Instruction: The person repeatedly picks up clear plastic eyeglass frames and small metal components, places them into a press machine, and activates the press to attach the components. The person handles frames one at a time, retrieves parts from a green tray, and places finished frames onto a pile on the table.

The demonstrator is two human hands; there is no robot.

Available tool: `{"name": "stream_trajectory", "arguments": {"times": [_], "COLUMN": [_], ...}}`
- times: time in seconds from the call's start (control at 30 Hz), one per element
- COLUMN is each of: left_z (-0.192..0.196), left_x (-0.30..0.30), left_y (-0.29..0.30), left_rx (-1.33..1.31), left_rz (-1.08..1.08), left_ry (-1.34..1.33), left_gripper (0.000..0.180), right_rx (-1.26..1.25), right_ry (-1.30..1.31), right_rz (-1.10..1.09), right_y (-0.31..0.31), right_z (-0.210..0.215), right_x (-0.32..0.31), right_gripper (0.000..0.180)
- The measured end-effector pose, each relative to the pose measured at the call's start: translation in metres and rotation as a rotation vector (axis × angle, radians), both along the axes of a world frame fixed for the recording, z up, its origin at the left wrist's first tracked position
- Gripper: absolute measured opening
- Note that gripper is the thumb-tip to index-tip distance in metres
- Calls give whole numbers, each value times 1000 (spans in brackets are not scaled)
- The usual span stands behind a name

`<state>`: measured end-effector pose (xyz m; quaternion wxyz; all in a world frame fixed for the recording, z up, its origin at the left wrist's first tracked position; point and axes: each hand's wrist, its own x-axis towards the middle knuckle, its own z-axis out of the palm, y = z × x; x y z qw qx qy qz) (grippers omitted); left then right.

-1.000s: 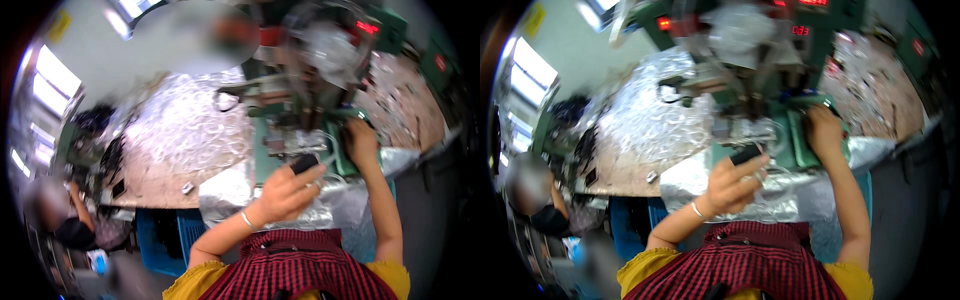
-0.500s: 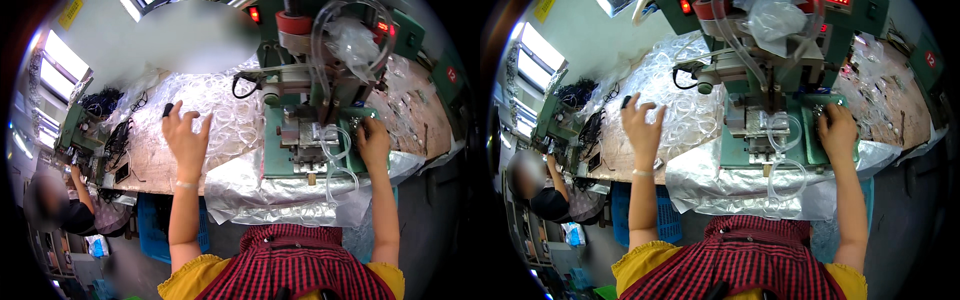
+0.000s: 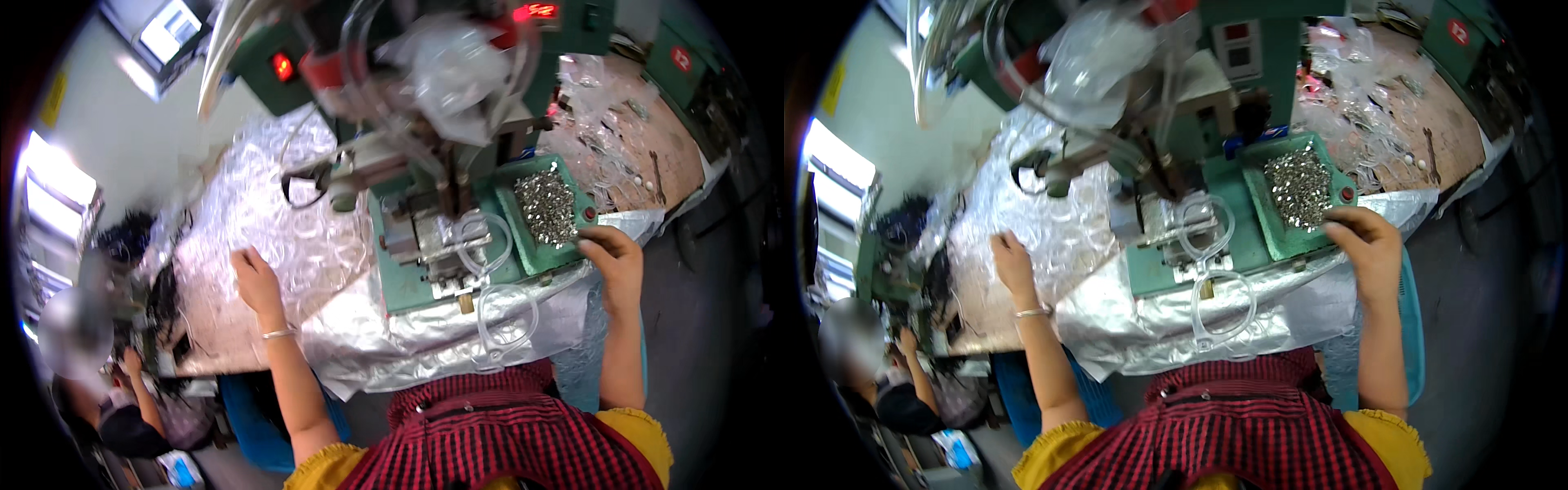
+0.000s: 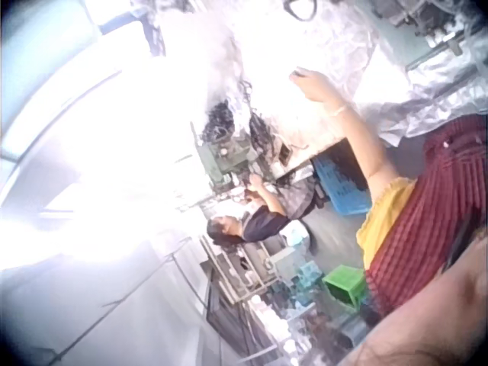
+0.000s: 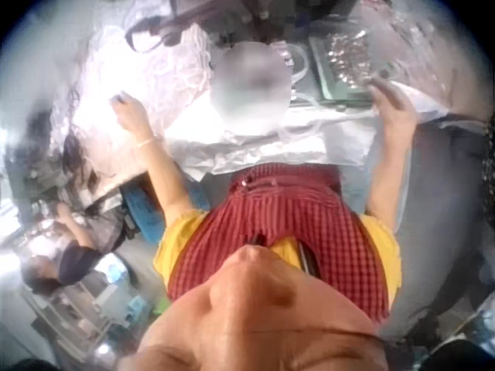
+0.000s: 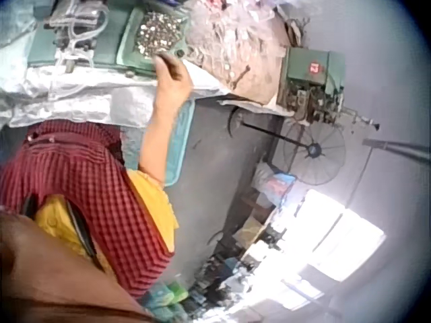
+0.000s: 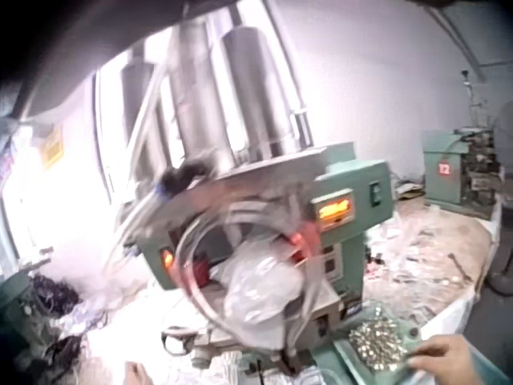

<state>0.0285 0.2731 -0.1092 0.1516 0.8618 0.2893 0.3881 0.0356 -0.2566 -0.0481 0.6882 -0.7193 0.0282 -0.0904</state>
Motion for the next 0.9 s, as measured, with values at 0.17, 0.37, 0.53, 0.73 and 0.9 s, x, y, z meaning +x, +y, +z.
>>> {"name": "stream_trajectory", "arguments": {"times": [0.17, 0.37, 0.53, 0.73, 0.9], "left_z": [2, 12, 89, 148, 143], "left_x": [23, -6, -24, 18, 7], "left_y": [-57, -117, -168, -183, -201], "left_rx": [13, -371, -653, -517, -510], "left_rz": [-155, -511, -880, -1168, -1249], "left_ry": [35, -440, -778, -815, -864], "left_gripper": [22, 10, 12, 21, 15], "right_rx": [-199, 112, 261, 592, 560], "right_ry": [-255, -204, -128, -7, -44], "right_rz": [324, 419, 469, 495, 401], "right_y": [78, 120, 118, 145, 146], "right_z": [62, 39, 48, 42, 54], "right_x": [43, 58, 57, 44, 28], "right_gripper": [20, 43, 45, 51, 48]}}
